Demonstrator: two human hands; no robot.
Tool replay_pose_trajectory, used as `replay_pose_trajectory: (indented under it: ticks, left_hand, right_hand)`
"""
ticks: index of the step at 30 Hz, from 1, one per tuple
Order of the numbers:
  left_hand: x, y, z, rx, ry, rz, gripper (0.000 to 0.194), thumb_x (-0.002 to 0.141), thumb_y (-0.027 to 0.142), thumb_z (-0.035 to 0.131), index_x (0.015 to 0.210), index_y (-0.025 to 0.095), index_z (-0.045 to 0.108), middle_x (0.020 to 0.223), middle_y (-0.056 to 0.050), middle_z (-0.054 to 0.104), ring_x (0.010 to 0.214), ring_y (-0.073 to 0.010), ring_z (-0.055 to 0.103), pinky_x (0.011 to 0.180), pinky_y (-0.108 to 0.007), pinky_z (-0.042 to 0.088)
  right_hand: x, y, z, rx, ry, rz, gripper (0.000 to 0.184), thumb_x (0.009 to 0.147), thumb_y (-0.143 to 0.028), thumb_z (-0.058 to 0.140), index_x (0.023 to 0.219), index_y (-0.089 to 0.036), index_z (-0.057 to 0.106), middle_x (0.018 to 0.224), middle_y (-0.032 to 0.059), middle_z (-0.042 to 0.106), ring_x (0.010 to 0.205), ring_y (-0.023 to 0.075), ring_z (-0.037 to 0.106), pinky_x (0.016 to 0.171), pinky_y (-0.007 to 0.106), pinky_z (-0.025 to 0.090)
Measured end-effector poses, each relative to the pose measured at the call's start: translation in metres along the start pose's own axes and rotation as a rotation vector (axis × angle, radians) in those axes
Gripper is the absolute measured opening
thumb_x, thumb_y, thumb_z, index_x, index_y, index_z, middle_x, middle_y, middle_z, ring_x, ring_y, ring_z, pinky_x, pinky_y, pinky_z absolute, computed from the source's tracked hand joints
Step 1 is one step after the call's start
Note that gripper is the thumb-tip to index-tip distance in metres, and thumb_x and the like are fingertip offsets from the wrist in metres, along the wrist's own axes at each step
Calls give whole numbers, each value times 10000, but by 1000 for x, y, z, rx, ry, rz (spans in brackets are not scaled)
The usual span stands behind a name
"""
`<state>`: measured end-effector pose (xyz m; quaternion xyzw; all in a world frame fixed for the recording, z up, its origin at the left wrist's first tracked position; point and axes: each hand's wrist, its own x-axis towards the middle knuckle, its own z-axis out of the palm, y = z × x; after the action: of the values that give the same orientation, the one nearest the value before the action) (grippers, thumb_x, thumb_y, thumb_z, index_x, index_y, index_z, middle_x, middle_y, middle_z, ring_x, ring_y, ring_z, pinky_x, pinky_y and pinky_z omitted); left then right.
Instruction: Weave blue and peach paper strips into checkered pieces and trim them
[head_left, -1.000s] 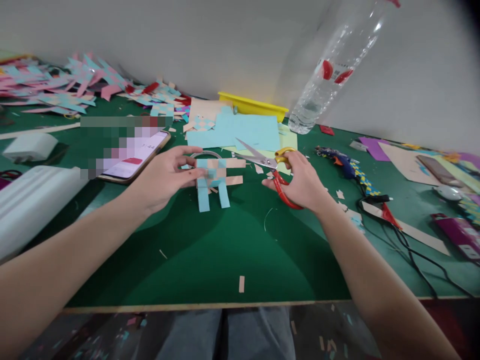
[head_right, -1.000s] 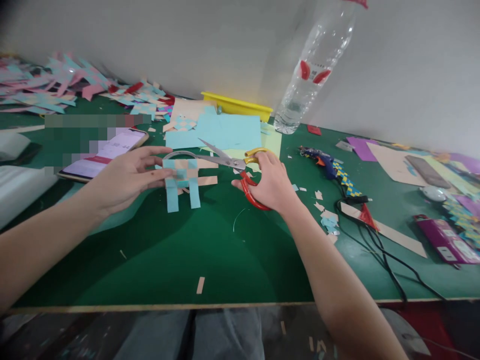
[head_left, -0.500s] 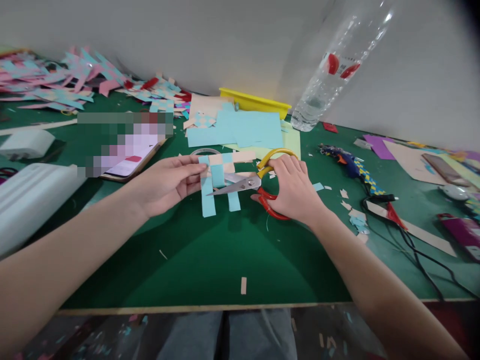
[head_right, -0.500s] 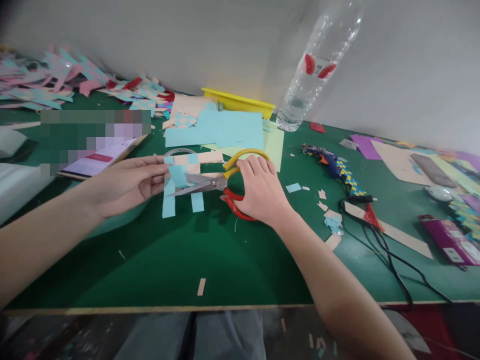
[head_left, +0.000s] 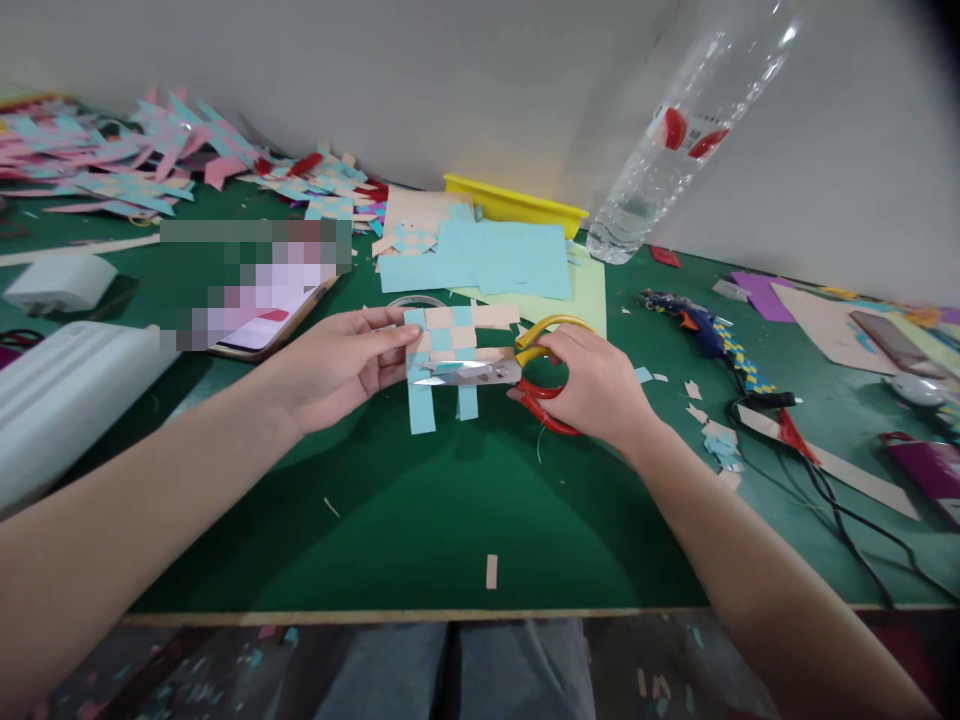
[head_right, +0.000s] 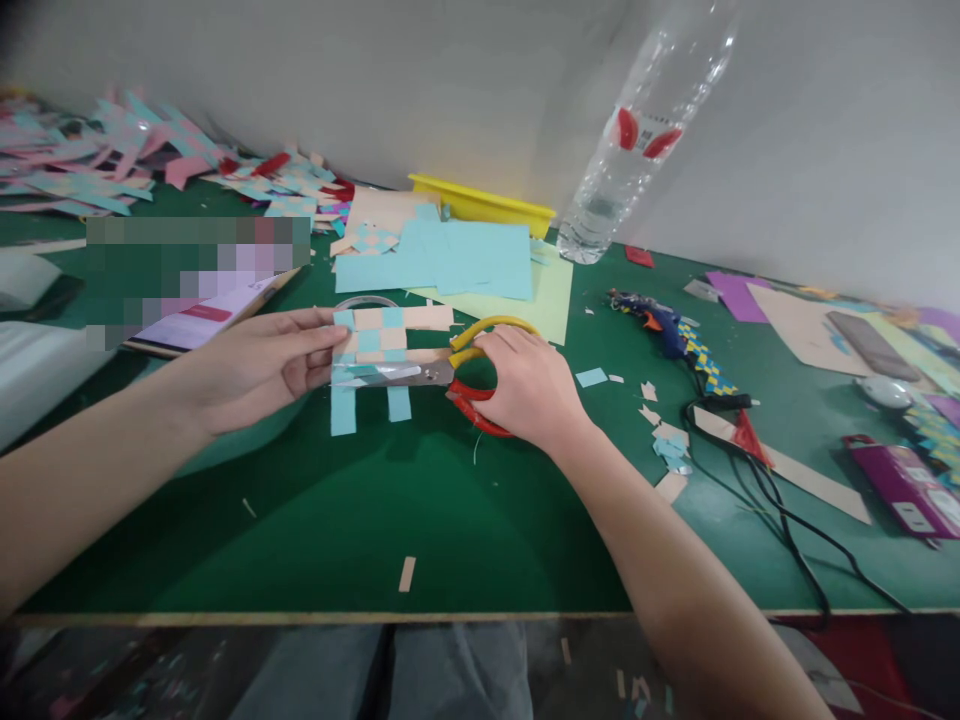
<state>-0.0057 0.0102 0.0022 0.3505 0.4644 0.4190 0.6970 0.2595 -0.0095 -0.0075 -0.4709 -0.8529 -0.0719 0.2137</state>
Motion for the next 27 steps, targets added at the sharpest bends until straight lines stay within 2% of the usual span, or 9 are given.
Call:
replay_pose_trajectory:
  ticks: [3,7,15,20,24,27]
  left_hand:
    - [0,1,0,-2,-20,7,71,808,108,651,830,175,656,871,-29,714,795,-128,666,736,-208,551]
    - [-2,3,1,0,-51,-23,126,848,174,611,727,179,648,790,-36,709,767,-154,672,729,-234,560]
    - [-2,1,-1,24,-86,-58,118,860,273,624,840,192,708,855,-45,709,769,-142,663,684,-203,568]
    - [-3,2,1,-8,-99,-72,169,842,200,641,681,177,684,712,-11,676,644,-99,631,643,-173,559]
    - [-4,3,1,-2,-126,-73,163,834,157,632,680,168,684,690,-27,678,662,-118,648,683,-192,564]
    - [-2,2,0,19,-131,-75,123,844,170,618,742,173,686,779,-50,704,728,-148,668,733,-239,577]
  right_hand:
    - [0,-1,0,-10,0,18,328,731,-450,644,915,-181,602,932,89,669,847,237,624,646,344,487]
    - [-1,-1,0,-14,-11,41,301,749,-469,622,870,-195,605,895,70,670,809,219,623,592,320,459]
    - [0,-1,0,-15,0,78,292,744,-472,619,839,-196,611,832,46,668,747,196,614,568,300,427]
    - [0,-1,0,-26,15,85,332,742,-516,615,811,-190,613,812,48,663,722,194,611,540,295,405]
    - [0,0,1,-14,1,87,304,746,-481,622,835,-191,612,853,52,675,768,204,623,560,295,422]
    - [0,1,3,-19,28,104,277,735,-446,640,837,-191,606,855,53,675,765,203,625,559,294,423]
